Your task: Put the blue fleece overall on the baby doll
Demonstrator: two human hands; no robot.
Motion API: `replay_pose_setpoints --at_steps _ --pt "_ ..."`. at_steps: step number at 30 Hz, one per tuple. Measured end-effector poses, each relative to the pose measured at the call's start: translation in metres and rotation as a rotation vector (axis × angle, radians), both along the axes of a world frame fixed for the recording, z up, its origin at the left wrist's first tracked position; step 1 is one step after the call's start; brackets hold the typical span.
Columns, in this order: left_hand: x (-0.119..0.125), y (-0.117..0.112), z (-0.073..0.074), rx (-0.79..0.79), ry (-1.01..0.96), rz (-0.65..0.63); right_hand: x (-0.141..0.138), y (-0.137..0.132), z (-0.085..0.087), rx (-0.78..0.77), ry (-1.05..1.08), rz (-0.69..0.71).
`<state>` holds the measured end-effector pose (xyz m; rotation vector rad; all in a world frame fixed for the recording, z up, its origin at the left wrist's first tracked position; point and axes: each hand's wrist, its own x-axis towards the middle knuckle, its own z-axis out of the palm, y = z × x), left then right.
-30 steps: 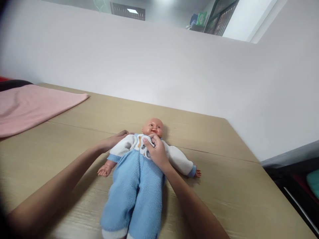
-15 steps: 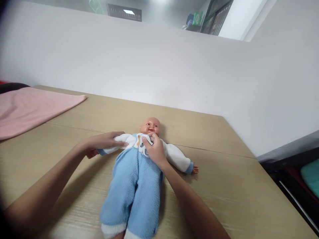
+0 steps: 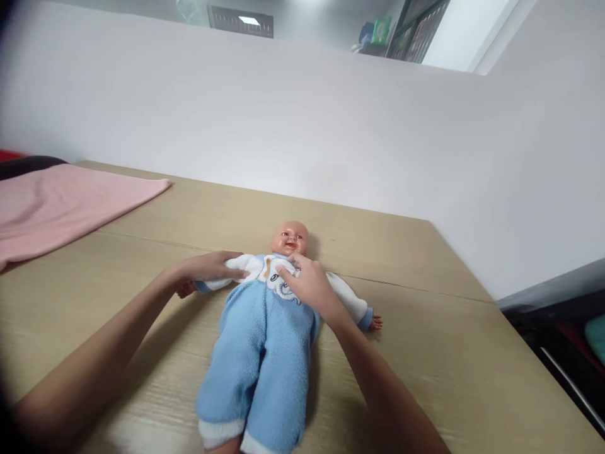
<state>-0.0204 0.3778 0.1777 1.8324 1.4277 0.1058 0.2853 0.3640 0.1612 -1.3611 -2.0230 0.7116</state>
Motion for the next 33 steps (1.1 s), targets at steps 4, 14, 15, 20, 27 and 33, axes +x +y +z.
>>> replay_pose_setpoints --at_steps 4,14,15,20,27,33 --pt "-0.001 0.004 -0.004 0.000 0.022 -0.003 0.018 0.003 0.013 -0.027 -0.139 0.005" --pt "-0.007 0.014 -0.023 0.082 0.125 0.033 0.039 -0.001 0.006 -0.069 -0.105 0.061" --pt "-0.008 0.015 -0.024 0.089 0.128 0.032 0.045 -0.006 0.005 -0.058 -0.100 0.076" --pt "-0.010 0.004 -0.016 0.213 0.282 0.079 0.096 -0.041 -0.017 0.238 -0.118 0.009" --pt "0.066 -0.044 0.024 0.822 0.122 -0.039 0.188 -0.084 -0.059 0.237 -0.140 -0.070" --pt "0.161 -0.022 0.003 0.791 0.021 -0.392 0.199 -0.088 -0.059 0.061 0.088 -0.153"
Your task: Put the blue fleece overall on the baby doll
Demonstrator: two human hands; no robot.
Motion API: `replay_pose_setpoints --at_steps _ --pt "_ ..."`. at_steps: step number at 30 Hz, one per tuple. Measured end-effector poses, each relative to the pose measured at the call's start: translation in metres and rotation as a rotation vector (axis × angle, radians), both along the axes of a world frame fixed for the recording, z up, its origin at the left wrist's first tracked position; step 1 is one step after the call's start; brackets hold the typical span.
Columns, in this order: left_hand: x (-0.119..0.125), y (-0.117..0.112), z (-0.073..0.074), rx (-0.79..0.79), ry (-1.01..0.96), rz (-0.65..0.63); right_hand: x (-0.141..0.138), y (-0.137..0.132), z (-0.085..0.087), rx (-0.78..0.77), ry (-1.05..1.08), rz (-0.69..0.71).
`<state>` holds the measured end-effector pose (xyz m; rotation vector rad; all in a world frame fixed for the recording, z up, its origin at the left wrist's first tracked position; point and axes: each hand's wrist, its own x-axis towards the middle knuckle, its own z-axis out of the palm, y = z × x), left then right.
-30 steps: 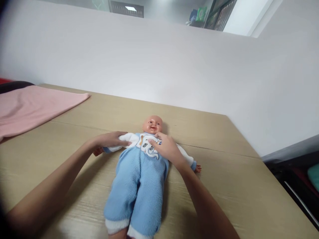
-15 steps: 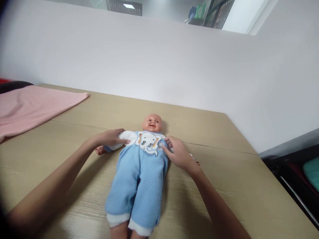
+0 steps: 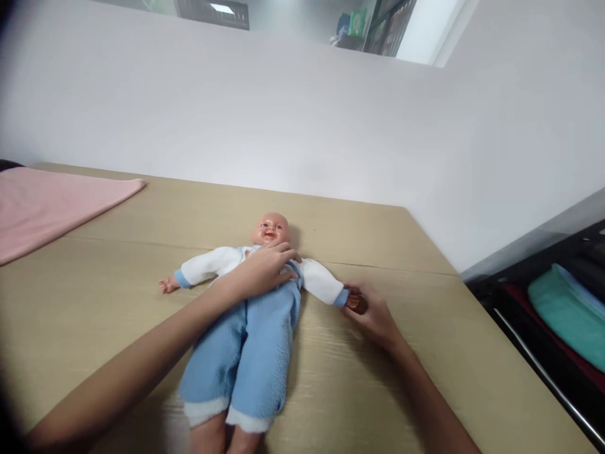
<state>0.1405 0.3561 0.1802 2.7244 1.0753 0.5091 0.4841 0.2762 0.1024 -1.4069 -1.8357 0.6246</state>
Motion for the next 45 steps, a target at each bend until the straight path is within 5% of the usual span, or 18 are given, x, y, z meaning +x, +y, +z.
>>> replay_pose_setpoints --at_steps 6,12,16,21,27,31,37,45 --pt "0.010 0.015 -0.023 0.046 0.002 -0.082 -0.023 0.015 0.021 0.036 0.258 -0.004" --pt "-0.004 0.008 -0.024 0.103 -0.187 -0.309 -0.059 0.055 0.048 0.048 0.399 0.049" --pt "-0.012 0.001 -0.027 0.174 -0.231 -0.403 -0.089 0.071 0.051 -0.003 0.324 0.195" --pt "-0.014 -0.002 -0.026 0.231 -0.324 -0.418 -0.116 0.059 0.042 0.132 0.078 0.280" --pt "-0.008 0.003 -0.019 -0.055 -0.560 -0.301 -0.110 0.029 0.048 0.101 0.090 0.378" --pt "-0.003 0.009 -0.026 -0.160 -0.562 -0.222 -0.113 0.018 0.034 0.046 0.256 0.295" --pt "-0.001 0.010 -0.031 -0.086 -0.420 -0.161 -0.131 0.020 -0.008 -0.238 0.807 0.016" --pt "-0.002 0.009 -0.031 -0.209 -0.394 -0.088 -0.139 0.014 -0.013 -0.086 0.657 -0.146"
